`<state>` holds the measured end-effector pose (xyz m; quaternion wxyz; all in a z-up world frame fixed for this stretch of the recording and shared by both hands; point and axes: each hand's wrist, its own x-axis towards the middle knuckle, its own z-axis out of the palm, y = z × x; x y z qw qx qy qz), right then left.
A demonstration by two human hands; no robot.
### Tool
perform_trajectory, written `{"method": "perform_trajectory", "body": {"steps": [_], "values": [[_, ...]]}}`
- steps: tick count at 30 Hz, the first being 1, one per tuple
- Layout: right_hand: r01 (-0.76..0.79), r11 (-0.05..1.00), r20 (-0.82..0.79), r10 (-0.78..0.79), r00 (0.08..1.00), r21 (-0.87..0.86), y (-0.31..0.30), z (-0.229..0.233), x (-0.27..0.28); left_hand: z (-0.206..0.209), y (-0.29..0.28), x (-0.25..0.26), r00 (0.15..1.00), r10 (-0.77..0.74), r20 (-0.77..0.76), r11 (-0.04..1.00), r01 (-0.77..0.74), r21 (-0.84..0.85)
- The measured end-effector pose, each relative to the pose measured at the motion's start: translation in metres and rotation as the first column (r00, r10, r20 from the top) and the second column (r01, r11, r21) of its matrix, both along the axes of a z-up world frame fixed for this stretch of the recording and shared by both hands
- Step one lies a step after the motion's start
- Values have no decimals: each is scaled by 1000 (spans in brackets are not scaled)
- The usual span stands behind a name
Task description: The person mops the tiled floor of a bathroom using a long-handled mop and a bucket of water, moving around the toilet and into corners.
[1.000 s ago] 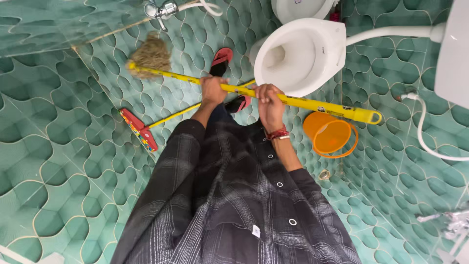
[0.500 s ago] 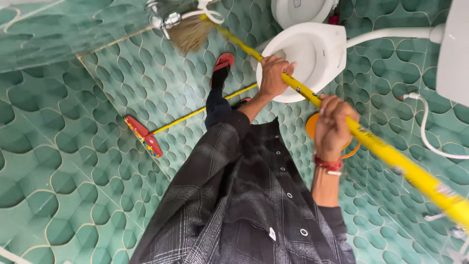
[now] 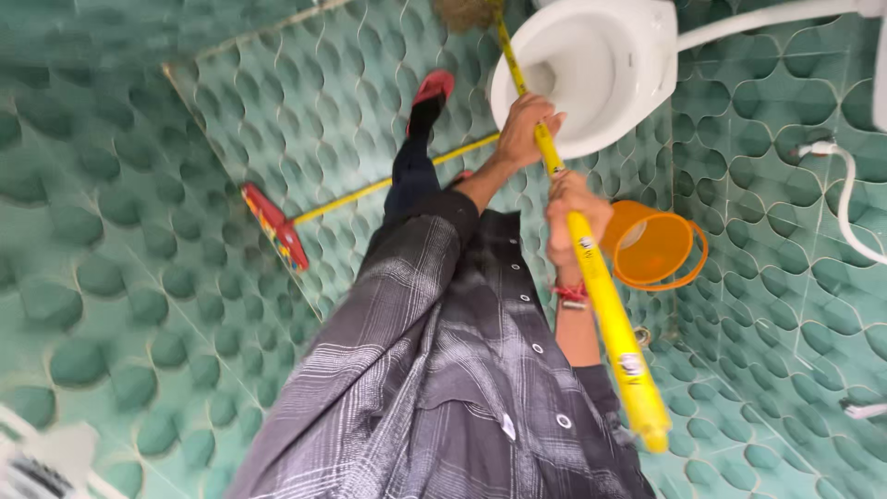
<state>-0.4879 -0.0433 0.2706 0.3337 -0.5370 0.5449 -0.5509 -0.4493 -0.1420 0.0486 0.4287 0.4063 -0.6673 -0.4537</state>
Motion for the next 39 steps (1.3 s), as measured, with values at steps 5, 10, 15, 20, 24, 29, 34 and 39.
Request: {"method": "perform_trajectory", "body": {"steps": [5,10,15,20,24,29,34,39], "values": [[-43,997,106,36,994,63,65,24,-11,19,75,-1,983,147,-115,974,-163,-154],[3,990,35,-8,999,140,131,42,-5,15,153,3,989,142,-49,990,-143,-17],[-99,983,-36,105,994,152,190,53,-8,7,224,18,987,-144,76,989,145,-7],[132,987,308,-154,939,92,234,29,-23,12,251,1,663,-498,559,867,401,297],[136,987,444,-158,882,83,237,-9,3,6,242,59,631,-479,610,878,330,347],[10,989,537,-87,839,146,230,-53,85,-22,255,188,679,-366,637,924,181,337],[-245,954,619,89,780,172,227,-75,190,-51,285,321,684,-172,709,963,-35,267],[-488,865,578,342,741,114,226,-44,257,-21,308,390,780,207,591,949,-307,73]]}}
